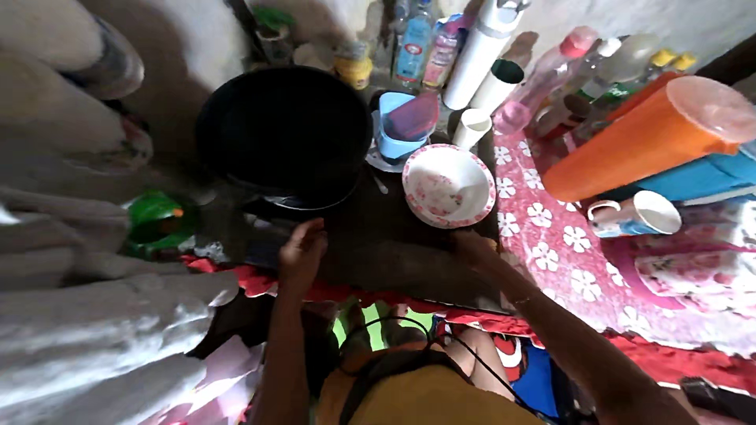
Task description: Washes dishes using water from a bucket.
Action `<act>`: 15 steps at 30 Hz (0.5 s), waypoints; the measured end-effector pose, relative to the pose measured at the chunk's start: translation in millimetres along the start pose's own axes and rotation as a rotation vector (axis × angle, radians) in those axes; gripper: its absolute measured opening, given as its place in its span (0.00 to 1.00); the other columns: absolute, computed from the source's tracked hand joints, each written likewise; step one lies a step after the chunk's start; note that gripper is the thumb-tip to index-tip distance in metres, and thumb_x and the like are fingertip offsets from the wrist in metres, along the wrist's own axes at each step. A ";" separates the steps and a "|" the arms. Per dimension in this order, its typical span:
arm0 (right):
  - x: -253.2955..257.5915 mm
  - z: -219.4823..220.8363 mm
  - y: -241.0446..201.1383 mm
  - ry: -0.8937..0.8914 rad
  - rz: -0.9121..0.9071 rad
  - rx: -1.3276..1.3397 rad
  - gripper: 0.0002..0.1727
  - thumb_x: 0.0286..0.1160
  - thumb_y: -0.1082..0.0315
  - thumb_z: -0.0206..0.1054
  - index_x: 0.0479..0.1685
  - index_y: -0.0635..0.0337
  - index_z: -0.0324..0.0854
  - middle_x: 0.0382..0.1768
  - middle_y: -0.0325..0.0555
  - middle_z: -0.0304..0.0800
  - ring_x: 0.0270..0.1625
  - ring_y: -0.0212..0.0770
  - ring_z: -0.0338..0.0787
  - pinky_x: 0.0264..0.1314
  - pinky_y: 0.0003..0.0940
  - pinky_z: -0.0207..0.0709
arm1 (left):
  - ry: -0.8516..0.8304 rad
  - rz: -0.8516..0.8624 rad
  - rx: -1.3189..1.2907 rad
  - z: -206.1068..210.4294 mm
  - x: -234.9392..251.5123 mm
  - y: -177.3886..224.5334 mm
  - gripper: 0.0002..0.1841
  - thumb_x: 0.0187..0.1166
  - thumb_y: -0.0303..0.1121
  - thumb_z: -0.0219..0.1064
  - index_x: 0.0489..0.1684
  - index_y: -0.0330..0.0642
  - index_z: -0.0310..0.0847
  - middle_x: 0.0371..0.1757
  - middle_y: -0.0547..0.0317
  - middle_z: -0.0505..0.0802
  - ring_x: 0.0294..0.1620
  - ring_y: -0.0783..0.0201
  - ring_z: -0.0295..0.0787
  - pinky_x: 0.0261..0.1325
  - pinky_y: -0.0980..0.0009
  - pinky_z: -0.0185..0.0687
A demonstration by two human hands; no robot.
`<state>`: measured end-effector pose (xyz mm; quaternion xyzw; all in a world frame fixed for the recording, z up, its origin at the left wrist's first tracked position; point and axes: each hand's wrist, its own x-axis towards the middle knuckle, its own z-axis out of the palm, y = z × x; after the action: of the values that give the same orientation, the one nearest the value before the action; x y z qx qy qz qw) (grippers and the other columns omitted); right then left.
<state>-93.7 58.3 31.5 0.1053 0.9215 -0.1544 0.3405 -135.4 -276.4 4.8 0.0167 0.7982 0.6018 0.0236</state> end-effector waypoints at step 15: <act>9.3 6.0 28.5 0.077 0.051 -0.124 0.21 0.85 0.68 0.63 0.73 0.68 0.79 0.74 0.70 0.79 0.78 0.70 0.77 0.79 0.65 0.68 | 0.034 0.012 0.736 -48.4 -4.0 -18.3 0.19 0.84 0.32 0.66 0.69 0.30 0.84 0.74 0.26 0.82 0.79 0.27 0.73 0.82 0.35 0.63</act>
<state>-88.5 83.5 14.9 0.1132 0.9387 -0.0842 0.3146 -134.2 -328.1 0.6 0.0189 0.9614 0.2745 -0.0010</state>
